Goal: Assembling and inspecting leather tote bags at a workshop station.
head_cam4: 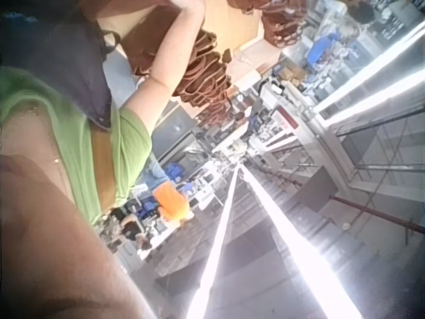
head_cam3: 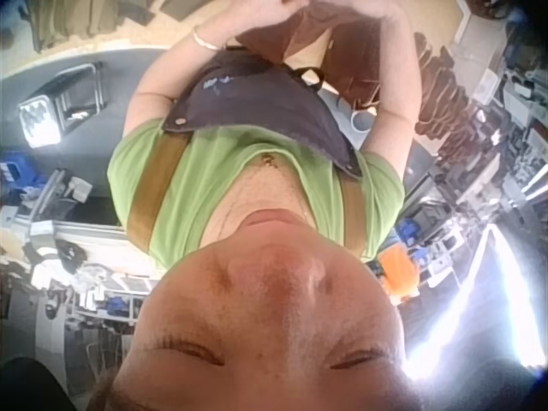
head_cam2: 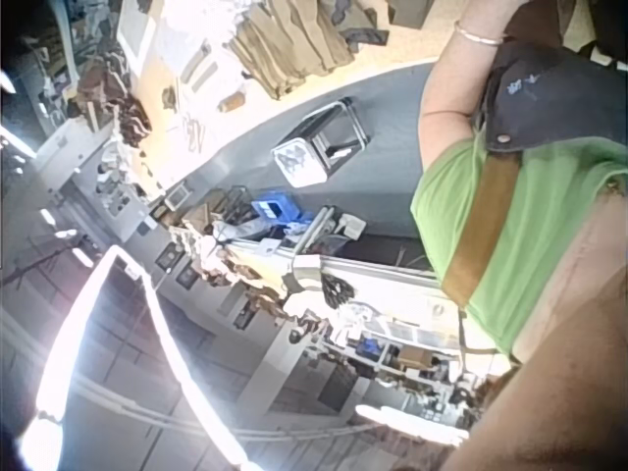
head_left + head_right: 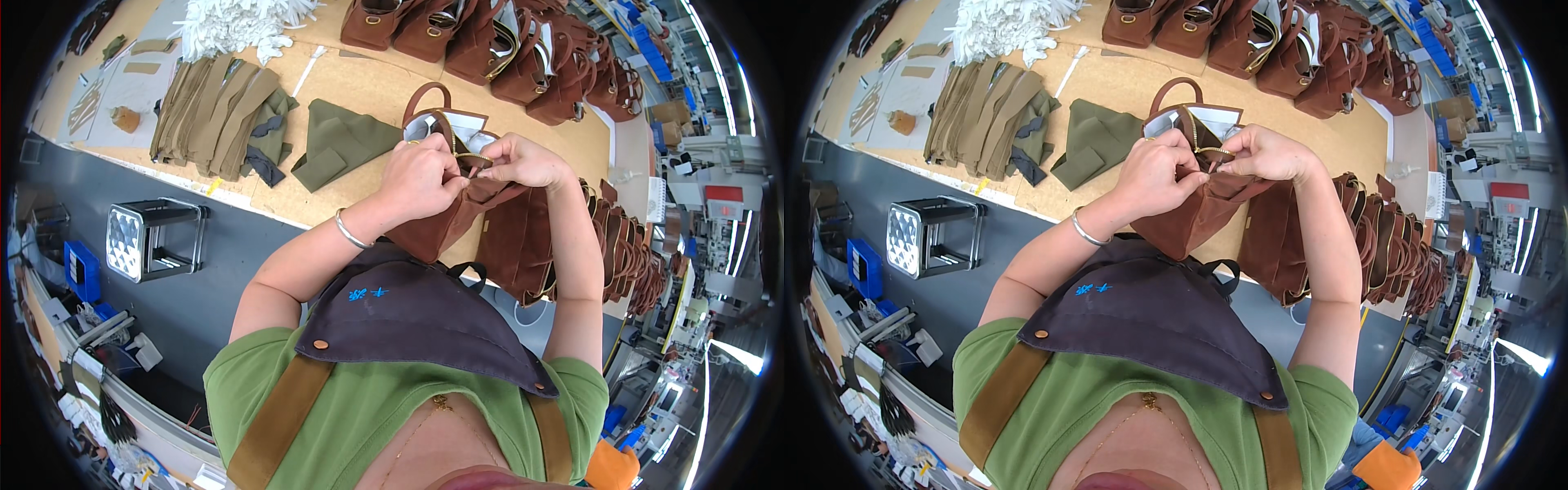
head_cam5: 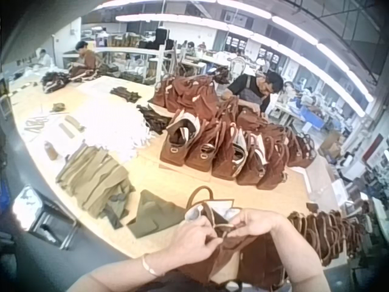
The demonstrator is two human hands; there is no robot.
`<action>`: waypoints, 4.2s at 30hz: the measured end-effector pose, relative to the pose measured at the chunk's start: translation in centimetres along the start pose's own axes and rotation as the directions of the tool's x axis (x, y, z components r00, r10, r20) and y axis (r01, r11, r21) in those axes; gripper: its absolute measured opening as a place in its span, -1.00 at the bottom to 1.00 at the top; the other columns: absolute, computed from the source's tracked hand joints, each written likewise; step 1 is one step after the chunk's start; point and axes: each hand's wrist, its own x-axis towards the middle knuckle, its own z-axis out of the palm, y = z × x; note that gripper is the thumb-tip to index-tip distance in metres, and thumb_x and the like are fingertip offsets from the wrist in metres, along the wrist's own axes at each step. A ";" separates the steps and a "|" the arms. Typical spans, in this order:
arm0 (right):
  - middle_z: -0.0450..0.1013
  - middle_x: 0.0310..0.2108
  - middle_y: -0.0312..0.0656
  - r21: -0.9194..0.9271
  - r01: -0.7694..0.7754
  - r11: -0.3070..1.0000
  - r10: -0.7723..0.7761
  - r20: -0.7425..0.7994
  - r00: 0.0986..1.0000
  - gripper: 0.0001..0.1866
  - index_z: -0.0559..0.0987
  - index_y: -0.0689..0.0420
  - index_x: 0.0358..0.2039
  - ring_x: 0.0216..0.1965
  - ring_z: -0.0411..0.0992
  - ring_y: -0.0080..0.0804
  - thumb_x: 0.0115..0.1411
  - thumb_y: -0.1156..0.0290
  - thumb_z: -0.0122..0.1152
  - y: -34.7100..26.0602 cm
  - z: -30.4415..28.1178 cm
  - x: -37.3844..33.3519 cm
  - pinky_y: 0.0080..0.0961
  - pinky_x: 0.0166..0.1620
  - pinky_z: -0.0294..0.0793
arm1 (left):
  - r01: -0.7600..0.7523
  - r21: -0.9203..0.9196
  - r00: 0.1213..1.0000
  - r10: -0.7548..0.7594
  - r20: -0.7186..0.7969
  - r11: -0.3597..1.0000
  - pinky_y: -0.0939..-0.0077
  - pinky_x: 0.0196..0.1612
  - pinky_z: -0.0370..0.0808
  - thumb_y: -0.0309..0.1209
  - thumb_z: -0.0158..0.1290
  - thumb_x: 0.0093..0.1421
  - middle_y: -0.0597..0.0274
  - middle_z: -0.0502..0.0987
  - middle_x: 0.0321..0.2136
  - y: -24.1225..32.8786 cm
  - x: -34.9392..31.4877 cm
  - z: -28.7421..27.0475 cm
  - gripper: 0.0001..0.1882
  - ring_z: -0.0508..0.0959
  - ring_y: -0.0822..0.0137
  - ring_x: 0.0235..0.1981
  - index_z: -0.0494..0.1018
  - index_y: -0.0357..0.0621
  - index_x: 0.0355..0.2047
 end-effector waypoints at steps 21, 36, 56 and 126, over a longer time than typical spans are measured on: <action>0.59 -0.37 -0.32 0.055 0.005 0.998 0.003 -0.140 0.990 -0.84 0.64 0.27 -0.25 -0.37 0.51 -0.67 0.13 0.59 0.32 0.7 1.8 -0.6 -0.66 -0.25 0.53 | -0.045 -0.103 0.990 0.058 0.127 0.994 0.36 -0.31 0.54 -0.35 0.33 -0.01 0.25 0.54 -0.44 -0.2 0.8 -2.1 -0.81 0.61 0.23 -0.41 0.56 -0.14 -0.46; 0.55 -0.41 -0.35 -0.007 0.032 0.999 -0.033 -0.162 0.986 -0.86 0.63 0.26 -0.25 -0.42 0.43 -0.70 0.14 0.58 0.30 -0.4 1.5 -0.8 -0.67 -0.35 0.45 | -0.192 -0.123 0.981 0.187 -0.046 0.974 0.33 -0.41 0.34 -0.38 0.25 0.00 0.30 0.43 -0.59 0.6 0.7 -0.4 -0.89 0.51 0.25 -0.50 0.54 -0.08 -0.54; 0.36 -0.22 -0.22 -0.428 0.140 0.893 -0.375 -0.533 0.758 -0.89 0.50 0.21 -0.36 -0.36 0.49 -0.51 0.15 0.53 0.28 0.0 5.4 -2.5 -0.58 -0.28 0.49 | -0.027 -0.121 0.894 0.078 0.442 0.992 0.23 -0.05 0.42 -0.35 0.12 0.22 0.11 0.55 -0.34 -1.0 5.1 -3.5 -0.82 0.49 0.08 -0.18 0.50 -0.20 -0.28; 0.50 -0.33 -0.28 -0.290 0.187 0.939 -0.324 -0.557 0.765 -0.59 0.36 0.12 -0.06 -0.27 0.43 -0.52 0.10 0.60 0.29 -0.1 5.6 -1.8 -0.58 -0.26 0.35 | -0.221 0.001 0.943 0.214 -0.255 0.975 0.27 -0.07 0.30 -0.33 0.30 0.01 0.30 0.50 -0.43 1.4 1.9 -2.3 -0.80 0.46 0.18 -0.22 0.54 -0.06 -0.39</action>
